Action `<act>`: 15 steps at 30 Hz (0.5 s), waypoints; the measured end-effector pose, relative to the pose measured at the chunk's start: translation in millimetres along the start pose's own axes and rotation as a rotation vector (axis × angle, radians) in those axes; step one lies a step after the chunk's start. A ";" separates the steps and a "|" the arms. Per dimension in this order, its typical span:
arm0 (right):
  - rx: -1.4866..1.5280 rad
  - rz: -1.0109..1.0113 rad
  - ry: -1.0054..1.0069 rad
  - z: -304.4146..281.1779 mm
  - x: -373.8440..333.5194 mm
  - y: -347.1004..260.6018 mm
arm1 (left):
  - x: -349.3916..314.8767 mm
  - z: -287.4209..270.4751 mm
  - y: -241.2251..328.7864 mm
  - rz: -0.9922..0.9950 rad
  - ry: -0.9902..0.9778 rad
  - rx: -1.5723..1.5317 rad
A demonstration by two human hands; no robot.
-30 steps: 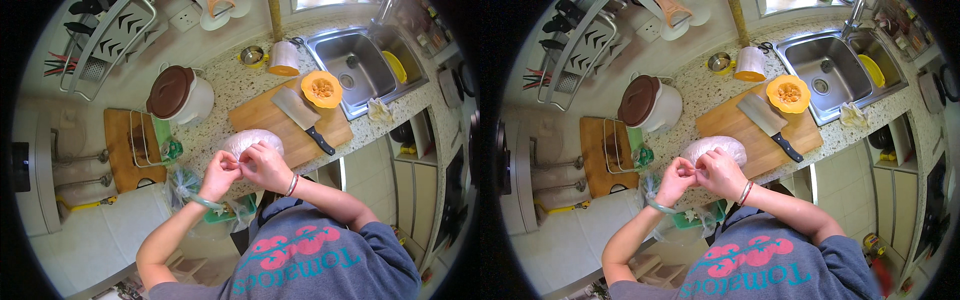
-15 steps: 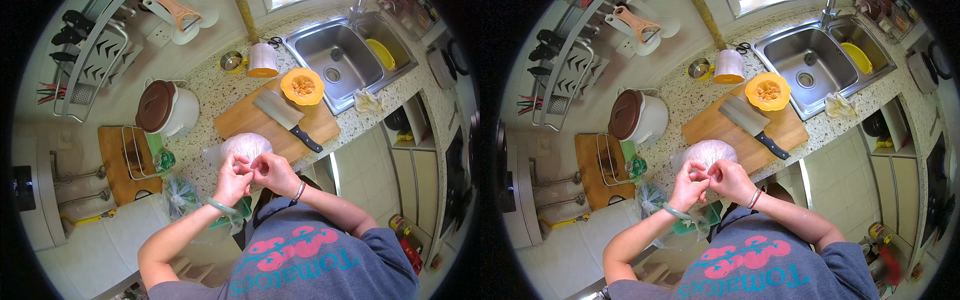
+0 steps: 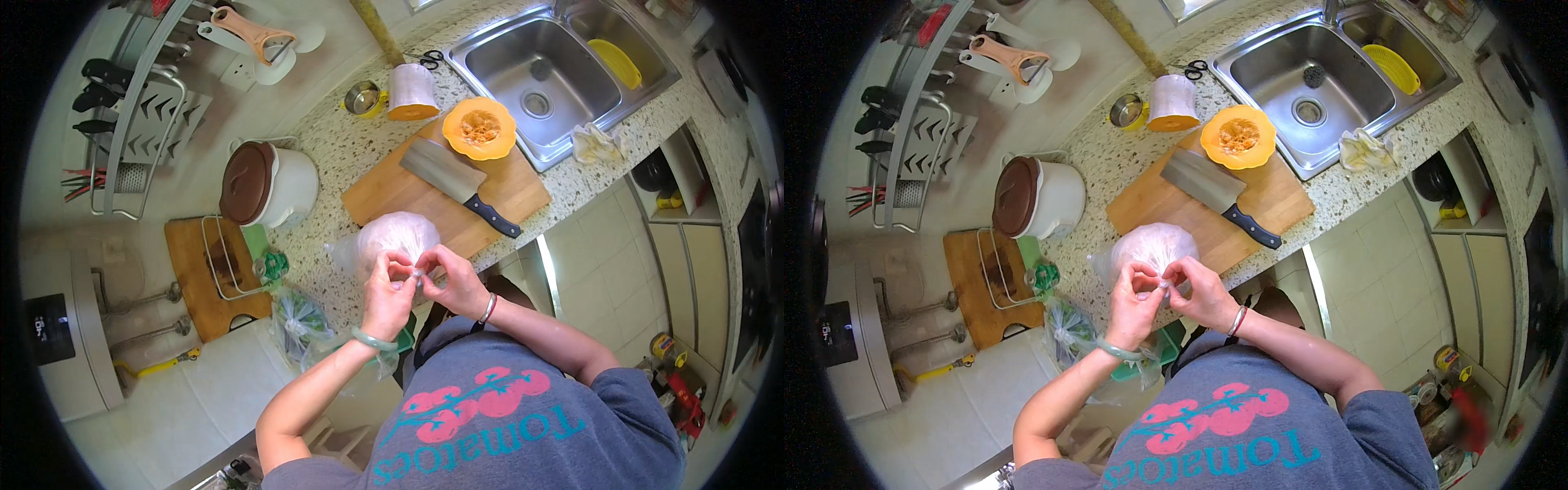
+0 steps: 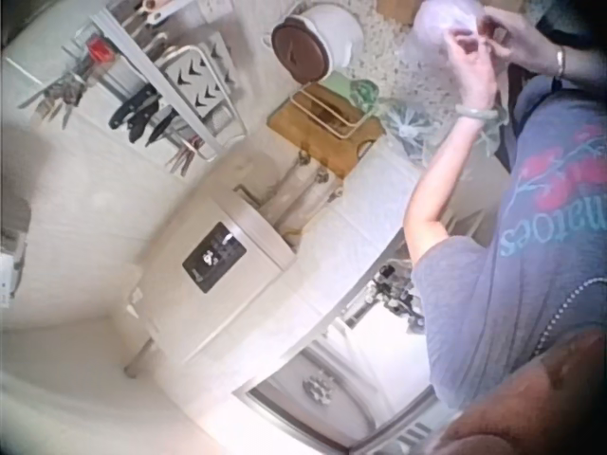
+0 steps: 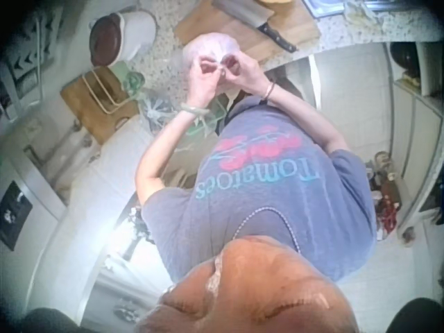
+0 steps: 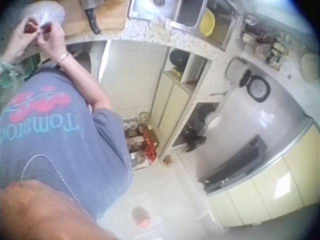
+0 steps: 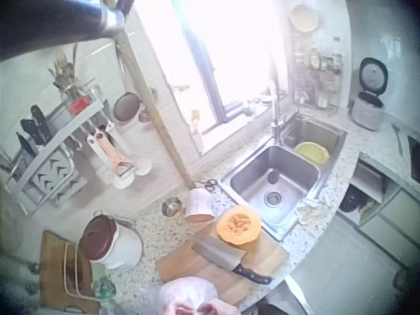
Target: The person wraps a halved pumpkin in a plastic bag and places it into the refrigerator. They repeat this process with a second halved pumpkin, securing the bag and storing it in the fridge.
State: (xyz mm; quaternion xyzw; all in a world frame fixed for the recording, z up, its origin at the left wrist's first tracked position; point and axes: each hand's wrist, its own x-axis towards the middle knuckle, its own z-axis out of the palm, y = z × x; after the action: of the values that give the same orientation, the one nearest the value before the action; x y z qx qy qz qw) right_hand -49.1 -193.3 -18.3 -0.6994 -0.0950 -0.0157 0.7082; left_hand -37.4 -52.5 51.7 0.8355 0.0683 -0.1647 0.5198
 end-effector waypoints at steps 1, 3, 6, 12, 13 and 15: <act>0.114 0.074 0.002 1.0 -1.1 3.1 | -0.9 -0.6 3.1 -0.021 -0.010 0.013; 0.339 0.225 0.007 3.0 -4.3 7.5 | -3.1 -3.5 4.2 0.090 -0.027 0.170; 0.361 0.359 -0.018 2.5 -10.3 5.4 | -4.1 -5.5 -2.5 0.178 -0.034 0.226; 0.077 0.097 -0.070 -2.4 -0.8 -7.9 | -0.6 -6.2 -0.9 0.184 -0.026 0.149; 0.012 0.046 -0.077 -2.2 0.5 -9.9 | 0.2 -6.0 -2.3 0.185 -0.021 0.136; -0.002 0.066 -0.088 -1.2 2.0 -7.1 | 0.1 -6.7 -4.5 0.151 -0.013 0.079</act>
State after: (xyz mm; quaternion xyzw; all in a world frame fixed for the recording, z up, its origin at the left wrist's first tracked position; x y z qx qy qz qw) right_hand -48.1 -194.4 -11.0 -0.7031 -0.1027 0.0382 0.7026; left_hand -37.3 -44.6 50.5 0.8570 -0.0045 -0.1330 0.4979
